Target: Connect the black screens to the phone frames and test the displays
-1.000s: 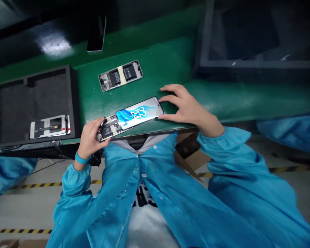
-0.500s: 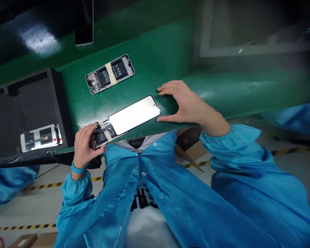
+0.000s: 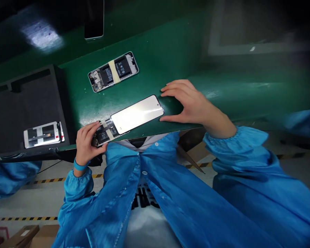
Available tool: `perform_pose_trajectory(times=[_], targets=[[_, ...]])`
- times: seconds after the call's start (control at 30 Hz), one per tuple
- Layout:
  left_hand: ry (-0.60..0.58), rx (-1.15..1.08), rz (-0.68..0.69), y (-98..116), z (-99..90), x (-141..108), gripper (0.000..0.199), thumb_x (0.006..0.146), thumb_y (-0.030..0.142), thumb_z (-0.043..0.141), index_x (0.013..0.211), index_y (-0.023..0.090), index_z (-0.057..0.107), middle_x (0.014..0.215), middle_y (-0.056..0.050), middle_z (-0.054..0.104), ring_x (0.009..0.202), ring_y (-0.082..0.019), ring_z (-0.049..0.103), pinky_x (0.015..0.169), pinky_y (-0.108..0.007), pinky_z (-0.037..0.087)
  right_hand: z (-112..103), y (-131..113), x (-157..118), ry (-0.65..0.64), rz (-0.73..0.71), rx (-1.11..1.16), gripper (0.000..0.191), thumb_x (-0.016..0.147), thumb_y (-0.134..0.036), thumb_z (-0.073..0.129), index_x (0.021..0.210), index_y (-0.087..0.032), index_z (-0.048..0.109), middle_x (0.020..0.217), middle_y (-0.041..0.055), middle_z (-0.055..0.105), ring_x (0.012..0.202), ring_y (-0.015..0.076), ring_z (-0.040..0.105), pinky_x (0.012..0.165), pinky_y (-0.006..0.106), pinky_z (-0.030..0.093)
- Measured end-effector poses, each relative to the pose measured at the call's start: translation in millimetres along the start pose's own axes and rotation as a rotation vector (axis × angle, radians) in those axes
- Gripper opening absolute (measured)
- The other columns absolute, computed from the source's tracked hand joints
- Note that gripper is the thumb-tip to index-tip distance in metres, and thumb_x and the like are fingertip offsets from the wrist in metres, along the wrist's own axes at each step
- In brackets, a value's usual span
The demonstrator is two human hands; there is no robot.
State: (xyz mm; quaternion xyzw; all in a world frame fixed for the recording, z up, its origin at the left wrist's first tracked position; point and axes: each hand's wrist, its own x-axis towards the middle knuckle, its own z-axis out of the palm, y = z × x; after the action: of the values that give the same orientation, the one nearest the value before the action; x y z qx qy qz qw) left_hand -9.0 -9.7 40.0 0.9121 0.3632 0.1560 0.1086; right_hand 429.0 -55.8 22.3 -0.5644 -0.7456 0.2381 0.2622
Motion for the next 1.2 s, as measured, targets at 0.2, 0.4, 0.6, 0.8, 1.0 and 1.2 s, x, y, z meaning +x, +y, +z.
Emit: perform_pose_trajectory(times=[0.2, 0.4, 0.6, 0.8, 1.0, 1.2], targets=[[0.003, 0.018, -0.028, 0.8, 2.9, -0.1, 0.065, 0.090, 0.050, 0.071, 0.150, 0.028, 0.056, 0.143, -0.012, 0.070, 0.131, -0.034, 0.066, 0.111, -0.053, 0.052, 0.0, -2.9, -1.5, 0.012, 0.010, -0.020, 0.081, 0.084, -0.088, 0.068, 0.143, -0.032, 0.066, 0.146, 0.0129, 0.065, 0.143, 0.0436, 0.054, 0.124, 0.071, 0.041], [0.036, 0.024, 0.003, -0.2, 4.3, -0.2, 0.064, 0.090, 0.048, 0.072, 0.147, 0.026, 0.058, 0.143, -0.013, 0.070, 0.129, -0.033, 0.067, 0.109, -0.050, 0.053, 1.1, -1.3, -3.1, 0.091, -0.133, -0.062, 0.084, 0.088, -0.077, 0.074, 0.153, -0.027, 0.057, 0.143, 0.0153, 0.067, 0.139, 0.0437, 0.058, 0.123, 0.067, 0.045], [0.018, -0.014, -0.034, -0.9, 5.0, -1.0, 0.058, 0.088, 0.048, 0.073, 0.140, 0.026, 0.061, 0.143, -0.013, 0.071, 0.128, -0.033, 0.068, 0.108, -0.051, 0.051, 1.4, -2.5, -4.9, 0.101, -0.160, -0.090, 0.083, 0.092, -0.071, 0.073, 0.161, -0.031, 0.049, 0.145, 0.0166, 0.064, 0.139, 0.0444, 0.057, 0.122, 0.068, 0.046], [0.023, -0.030, -0.041, -1.7, 5.3, -1.4, 0.060, 0.089, 0.049, 0.072, 0.141, 0.023, 0.058, 0.142, -0.015, 0.071, 0.129, -0.033, 0.068, 0.108, -0.050, 0.052, 3.4, 2.5, -3.6, 0.128, -0.222, -0.117, 0.084, 0.092, -0.071, 0.074, 0.156, -0.021, 0.053, 0.141, 0.0198, 0.066, 0.136, 0.0430, 0.059, 0.119, 0.063, 0.049], [-0.007, -0.068, -0.015, -2.4, 4.0, 0.3, 0.070, 0.091, 0.050, 0.071, 0.152, 0.021, 0.052, 0.149, -0.016, 0.067, 0.138, -0.033, 0.063, 0.117, -0.051, 0.048, 9.7, 10.5, -2.5, 0.185, -0.282, -0.210, 0.082, 0.095, -0.075, 0.068, 0.152, -0.017, 0.054, 0.135, 0.0193, 0.068, 0.132, 0.0408, 0.062, 0.111, 0.059, 0.055], [-0.107, -0.143, 0.004, -8.7, -4.2, 1.1, 0.067, 0.096, 0.052, 0.072, 0.152, 0.021, 0.052, 0.159, -0.018, 0.058, 0.148, -0.034, 0.055, 0.126, -0.054, 0.042, 7.7, 5.7, -0.2, 0.162, -0.306, -0.218, 0.079, 0.099, -0.071, 0.064, 0.152, -0.013, 0.055, 0.140, 0.0221, 0.066, 0.135, 0.0403, 0.061, 0.114, 0.056, 0.054]])
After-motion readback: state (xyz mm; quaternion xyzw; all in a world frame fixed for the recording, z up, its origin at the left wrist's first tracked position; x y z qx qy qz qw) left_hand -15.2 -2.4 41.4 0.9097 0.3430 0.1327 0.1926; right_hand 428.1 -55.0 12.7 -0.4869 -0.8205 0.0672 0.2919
